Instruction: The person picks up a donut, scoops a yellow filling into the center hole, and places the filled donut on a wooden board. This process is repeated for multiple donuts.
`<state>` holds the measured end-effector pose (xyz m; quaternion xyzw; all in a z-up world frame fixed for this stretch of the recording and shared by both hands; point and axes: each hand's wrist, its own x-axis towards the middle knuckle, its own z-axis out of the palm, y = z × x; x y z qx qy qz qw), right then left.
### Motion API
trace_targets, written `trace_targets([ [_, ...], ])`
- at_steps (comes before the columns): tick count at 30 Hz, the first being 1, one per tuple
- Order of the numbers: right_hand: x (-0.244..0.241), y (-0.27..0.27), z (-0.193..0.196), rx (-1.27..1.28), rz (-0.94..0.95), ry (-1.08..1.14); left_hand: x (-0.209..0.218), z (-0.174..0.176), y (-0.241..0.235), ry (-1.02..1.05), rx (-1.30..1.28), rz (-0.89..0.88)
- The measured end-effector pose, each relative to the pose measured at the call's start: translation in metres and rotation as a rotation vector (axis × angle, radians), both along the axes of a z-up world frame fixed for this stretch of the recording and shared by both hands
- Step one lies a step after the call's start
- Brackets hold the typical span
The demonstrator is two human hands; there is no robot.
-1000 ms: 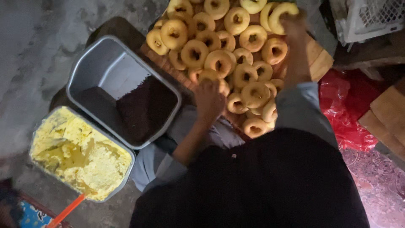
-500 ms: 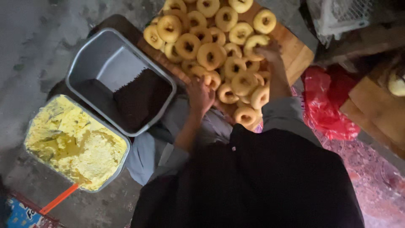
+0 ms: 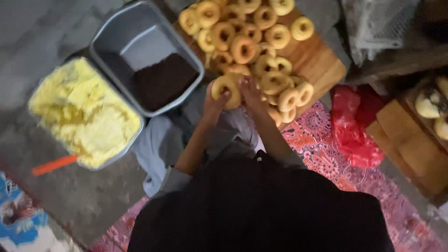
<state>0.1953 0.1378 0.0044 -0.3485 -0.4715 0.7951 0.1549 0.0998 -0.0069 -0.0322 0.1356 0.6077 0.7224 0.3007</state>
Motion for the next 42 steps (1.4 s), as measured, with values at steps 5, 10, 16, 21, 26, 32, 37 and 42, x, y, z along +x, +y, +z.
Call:
trace_targets([
  [5,-0.035,-0.051,-0.014,0.347,0.282,0.044,0.029,0.027,-0.112,-0.164,0.265,0.379],
  [10,-0.063,-0.146,0.03,0.705,0.717,0.387,0.037,0.039,-0.219,-0.289,0.393,0.906],
  [16,-0.119,-0.282,0.081,0.861,1.306,0.514,0.038,0.043,-0.308,-0.316,0.587,1.014],
  [21,-0.225,-0.32,0.085,1.395,1.011,0.871,0.019,0.038,-0.351,-0.436,0.79,1.011],
  [26,-0.257,-0.316,0.067,1.407,1.054,0.845,0.004,0.032,-0.358,-0.44,0.809,1.04],
  [32,-0.218,-0.304,0.085,1.427,1.066,0.799,0.006,0.026,-0.346,-0.471,0.87,1.041],
  [37,-0.165,-0.323,0.077,1.263,1.281,1.078,0.005,0.019,-0.341,-0.444,0.862,0.985],
  [42,-0.21,-0.311,0.084,1.463,1.012,0.761,0.012,0.017,-0.337,-0.365,0.97,1.002],
])
